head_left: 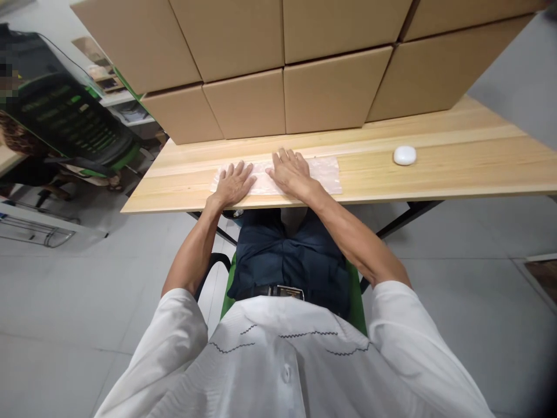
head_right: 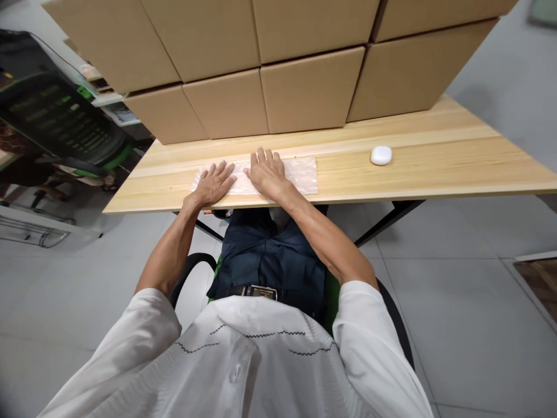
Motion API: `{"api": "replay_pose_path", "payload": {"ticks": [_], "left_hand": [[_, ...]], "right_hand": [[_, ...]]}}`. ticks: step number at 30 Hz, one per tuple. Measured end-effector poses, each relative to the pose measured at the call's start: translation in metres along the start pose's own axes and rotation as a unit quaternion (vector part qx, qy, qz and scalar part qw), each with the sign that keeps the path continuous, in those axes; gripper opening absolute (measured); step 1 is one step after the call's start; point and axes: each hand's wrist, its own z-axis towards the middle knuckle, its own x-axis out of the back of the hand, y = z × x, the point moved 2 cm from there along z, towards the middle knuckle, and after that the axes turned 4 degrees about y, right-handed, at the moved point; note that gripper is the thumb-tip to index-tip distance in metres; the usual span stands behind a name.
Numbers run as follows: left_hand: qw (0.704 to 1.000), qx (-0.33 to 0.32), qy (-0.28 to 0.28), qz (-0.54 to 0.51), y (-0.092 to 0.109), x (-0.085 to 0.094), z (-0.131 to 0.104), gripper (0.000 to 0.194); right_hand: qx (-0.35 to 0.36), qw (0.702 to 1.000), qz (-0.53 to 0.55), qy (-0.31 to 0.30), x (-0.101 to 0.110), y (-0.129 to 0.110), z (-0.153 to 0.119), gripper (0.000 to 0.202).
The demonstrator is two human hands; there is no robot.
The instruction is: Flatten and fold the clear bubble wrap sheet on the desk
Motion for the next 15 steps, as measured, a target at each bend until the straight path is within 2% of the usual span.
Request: {"api": "replay_pose_path", "payload": {"ticks": [3,6,11,15], "left_hand": [[1.0,0.003,-0.004,-0.009,0.002,0.003,-0.004,0.085],[1.0,-0.001,0.008,-0.026,0.009,0.004,-0.004,0.086],[0.994,-0.078,0.055,-0.056,0.041,0.004,0.013,0.084],[0.992,-0.105,0.03,-0.064,0.061,-0.003,0.027,0.083]], "right_hand": [[-0.04,0.998,0.005,-0.048,-0.011,0.005,0.005,0.082],[-0.037,0.998,0.0,-0.05,-0.017,0.014,0.0,0.082],[-0.028,0.998,-0.005,-0.051,-0.015,0.013,-0.005,0.082],[-0.013,0.999,-0.008,-0.051,-0.015,0.01,-0.005,0.081]]}}
